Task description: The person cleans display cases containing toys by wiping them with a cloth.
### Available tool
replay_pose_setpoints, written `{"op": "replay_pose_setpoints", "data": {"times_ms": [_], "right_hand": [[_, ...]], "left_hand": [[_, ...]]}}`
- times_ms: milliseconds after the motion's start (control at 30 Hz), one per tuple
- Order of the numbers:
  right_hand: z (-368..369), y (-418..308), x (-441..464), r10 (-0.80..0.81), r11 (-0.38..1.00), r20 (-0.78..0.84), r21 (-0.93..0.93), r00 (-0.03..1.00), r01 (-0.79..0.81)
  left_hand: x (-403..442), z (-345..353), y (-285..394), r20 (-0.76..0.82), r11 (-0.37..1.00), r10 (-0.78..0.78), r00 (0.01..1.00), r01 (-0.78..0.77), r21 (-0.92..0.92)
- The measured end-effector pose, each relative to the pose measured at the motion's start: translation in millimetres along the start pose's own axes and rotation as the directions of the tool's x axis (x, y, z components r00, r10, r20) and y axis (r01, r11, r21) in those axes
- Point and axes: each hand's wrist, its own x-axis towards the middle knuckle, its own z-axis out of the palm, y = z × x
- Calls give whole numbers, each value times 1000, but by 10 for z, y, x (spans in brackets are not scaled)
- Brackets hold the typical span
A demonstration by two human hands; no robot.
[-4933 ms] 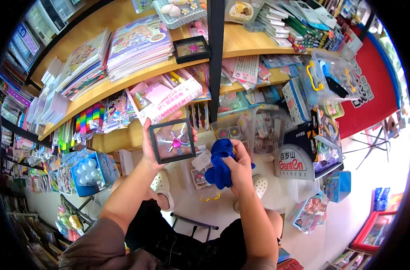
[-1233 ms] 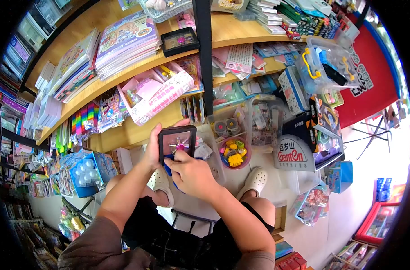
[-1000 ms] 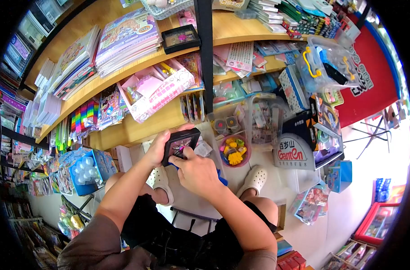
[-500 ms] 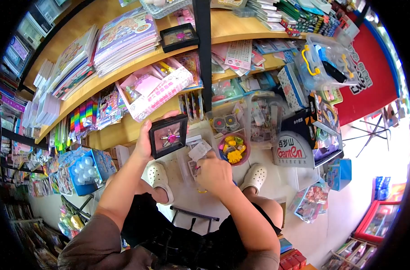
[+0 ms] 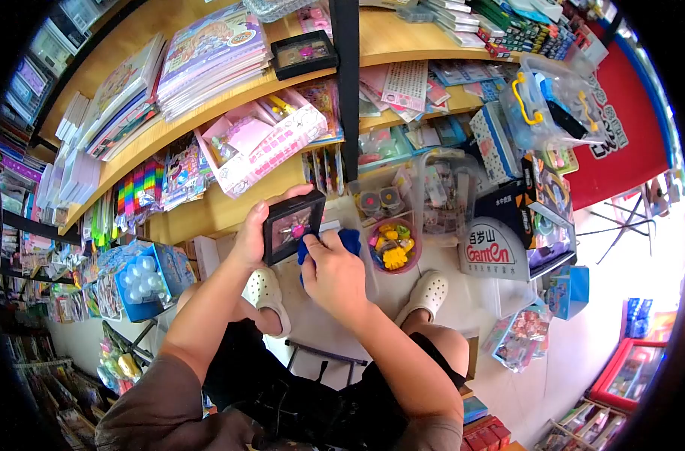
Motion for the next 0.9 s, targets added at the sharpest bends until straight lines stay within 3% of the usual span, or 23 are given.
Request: {"op": "replay_pose_setpoints", "data": {"times_ms": [300, 400, 500, 567, 600, 633, 700, 800, 900], "right_hand": [[25, -187, -54, -33, 970, 73, 244, 997, 14], [30, -182, -70, 21, 892, 152, 444, 988, -87], [-31, -96, -22, 29, 713, 315, 659, 949, -240], [-156, -29, 32, -74, 632, 473, 703, 878, -325], [-213, -83, 15, -103, 577, 616, 677, 781, -457], [-177, -68, -18, -192, 682, 592, 654, 782, -328], [-76, 18, -110, -184, 758, 599, 591, 779, -276], [-92, 62, -125, 47, 686, 567, 580, 823, -439], [-75, 110, -85, 230, 412, 509, 721, 829, -557]], "left_hand": [[-19, 23, -64, -53, 996, 35, 998, -30, 88], [-12, 46, -101, -31, 1000, 7, 1000, -7, -13], [21, 110, -88, -1, 984, -13, 1000, 13, -176], [29, 162, -25, 7, 950, -13, 1000, 15, -313], [53, 182, 33, -41, 946, -22, 999, 8, -323], [58, 171, 50, -2, 920, -1, 1000, 0, -391], [66, 124, 85, 75, 858, 48, 996, -3, -514], [68, 118, 100, 83, 758, 10, 996, 47, -650], [73, 156, 116, 83, 673, -35, 996, 85, -734]]}}
